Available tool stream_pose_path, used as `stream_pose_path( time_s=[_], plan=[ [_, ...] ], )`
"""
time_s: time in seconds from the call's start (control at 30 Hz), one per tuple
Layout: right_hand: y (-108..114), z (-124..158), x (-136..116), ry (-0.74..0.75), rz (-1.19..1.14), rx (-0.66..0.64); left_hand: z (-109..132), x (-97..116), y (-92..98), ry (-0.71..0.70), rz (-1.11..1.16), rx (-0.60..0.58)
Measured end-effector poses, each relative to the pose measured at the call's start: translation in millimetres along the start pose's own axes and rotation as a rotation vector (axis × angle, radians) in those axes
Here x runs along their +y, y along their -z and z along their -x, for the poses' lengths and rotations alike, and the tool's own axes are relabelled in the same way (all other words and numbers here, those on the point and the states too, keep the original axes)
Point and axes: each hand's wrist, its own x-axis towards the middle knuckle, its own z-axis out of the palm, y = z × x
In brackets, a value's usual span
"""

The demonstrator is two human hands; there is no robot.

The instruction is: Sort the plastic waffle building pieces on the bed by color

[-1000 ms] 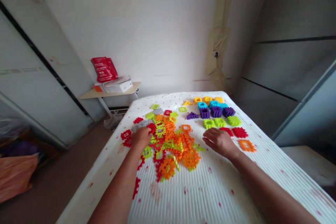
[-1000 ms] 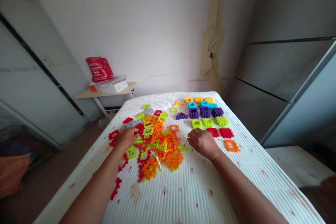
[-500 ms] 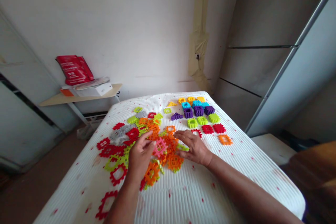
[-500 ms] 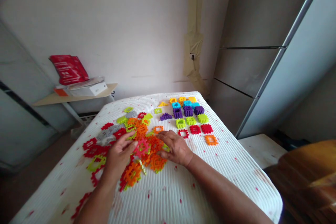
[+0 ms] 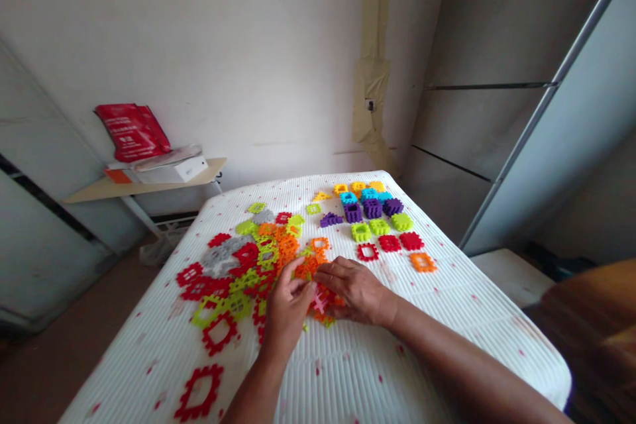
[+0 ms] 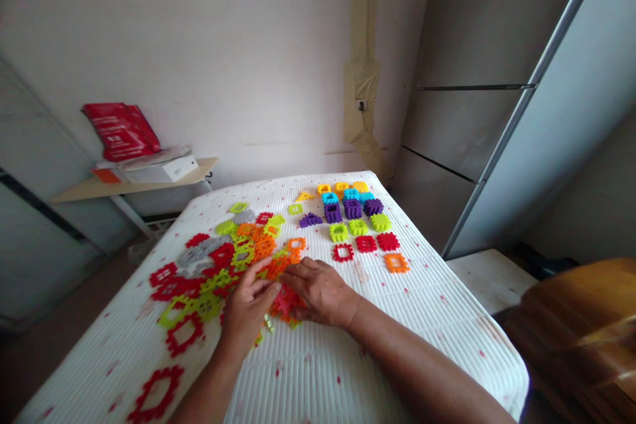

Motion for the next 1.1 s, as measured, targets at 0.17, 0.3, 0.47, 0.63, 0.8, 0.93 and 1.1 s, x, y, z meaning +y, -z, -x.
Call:
stream_pose_path(
  time_s=[0.17, 0.3, 0.47, 0.63, 0.8, 0.93, 1.1],
  plan=[
    [16, 6, 22, -0.044, 0.041, 0.062, -2, -3, 5.6, 0.0, 0.001, 0.071],
    [50, 37, 72, -0.344, 0.231, 0.199, -8, -9, 15.1, -0.008, -0.011, 0.163],
    [76, 71, 109, -0.708, 0.356, 0.042, -13, -14, 17.7, 0.007, -0.001, 0.183],
    [69, 67, 106, -0.781, 0.364, -0.09, -13, -15, 17.1, 0.027, -0.022, 0.192],
    [63, 63, 106, -0.802, 0.372, -0.159, -13, -16, 19.9, 0.018, -0.037, 0.183],
    [59, 63, 108, -0.796, 0.396, -0.179, -13, -17, 20.6, 0.02, -0.053, 0.175],
    [55, 60, 108, -0.803, 0.408, -0.175, -13, -17, 20.3, 0.04, -0.056, 0.176]
  ],
)
